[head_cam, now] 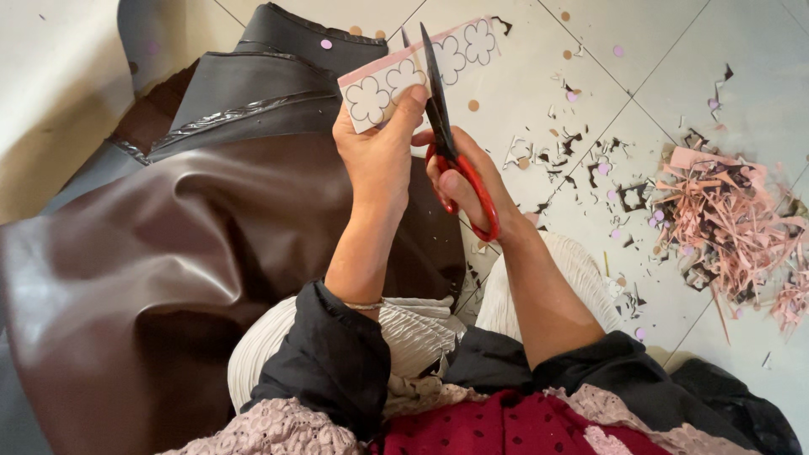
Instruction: The person sits on the floor and uses scissors to cut flower-shaped outlines from a sheet of patterned paper. The person holds the paper in one hand and carefully cuts along the drawn lines with the other, producing individual cutouts that accumulate on the floor.
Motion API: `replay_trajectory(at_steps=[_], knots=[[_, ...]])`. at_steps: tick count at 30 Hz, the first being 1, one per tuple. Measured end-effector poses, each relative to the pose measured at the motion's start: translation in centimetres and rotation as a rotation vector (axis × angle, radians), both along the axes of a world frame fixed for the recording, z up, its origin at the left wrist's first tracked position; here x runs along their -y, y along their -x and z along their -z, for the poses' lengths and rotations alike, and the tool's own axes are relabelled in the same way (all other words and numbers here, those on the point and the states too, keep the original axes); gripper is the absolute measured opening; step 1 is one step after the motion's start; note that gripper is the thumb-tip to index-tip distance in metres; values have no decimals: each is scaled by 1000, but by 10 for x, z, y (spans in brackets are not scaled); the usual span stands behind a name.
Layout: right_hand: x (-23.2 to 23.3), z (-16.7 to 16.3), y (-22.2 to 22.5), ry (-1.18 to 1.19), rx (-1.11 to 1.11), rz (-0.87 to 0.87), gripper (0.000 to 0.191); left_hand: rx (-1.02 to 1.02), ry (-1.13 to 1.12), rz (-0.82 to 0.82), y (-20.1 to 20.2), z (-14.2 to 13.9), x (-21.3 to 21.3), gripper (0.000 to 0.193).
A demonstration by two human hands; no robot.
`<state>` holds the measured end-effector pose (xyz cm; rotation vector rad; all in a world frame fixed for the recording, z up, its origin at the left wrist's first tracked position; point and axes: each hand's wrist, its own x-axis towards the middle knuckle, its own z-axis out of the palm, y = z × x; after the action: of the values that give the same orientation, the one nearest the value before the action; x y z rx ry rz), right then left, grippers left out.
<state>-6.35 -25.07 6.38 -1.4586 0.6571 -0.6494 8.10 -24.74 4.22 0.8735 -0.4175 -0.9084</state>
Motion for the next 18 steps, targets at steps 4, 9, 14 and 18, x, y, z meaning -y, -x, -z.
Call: replay_trajectory(at_steps=[4, 9, 14, 18], knots=[[1, 1, -1, -4, -34, 37, 86, 11, 26, 4, 0, 1, 0, 20], [1, 3, -1, 5, 4, 24, 79, 12, 31, 9, 0, 4, -1, 18], [0, 4, 2, 3, 25, 13, 77, -17, 16, 21, 0, 5, 2, 18], [1, 5, 2, 0, 37, 12, 78, 1, 43, 22, 0, 6, 1, 19]])
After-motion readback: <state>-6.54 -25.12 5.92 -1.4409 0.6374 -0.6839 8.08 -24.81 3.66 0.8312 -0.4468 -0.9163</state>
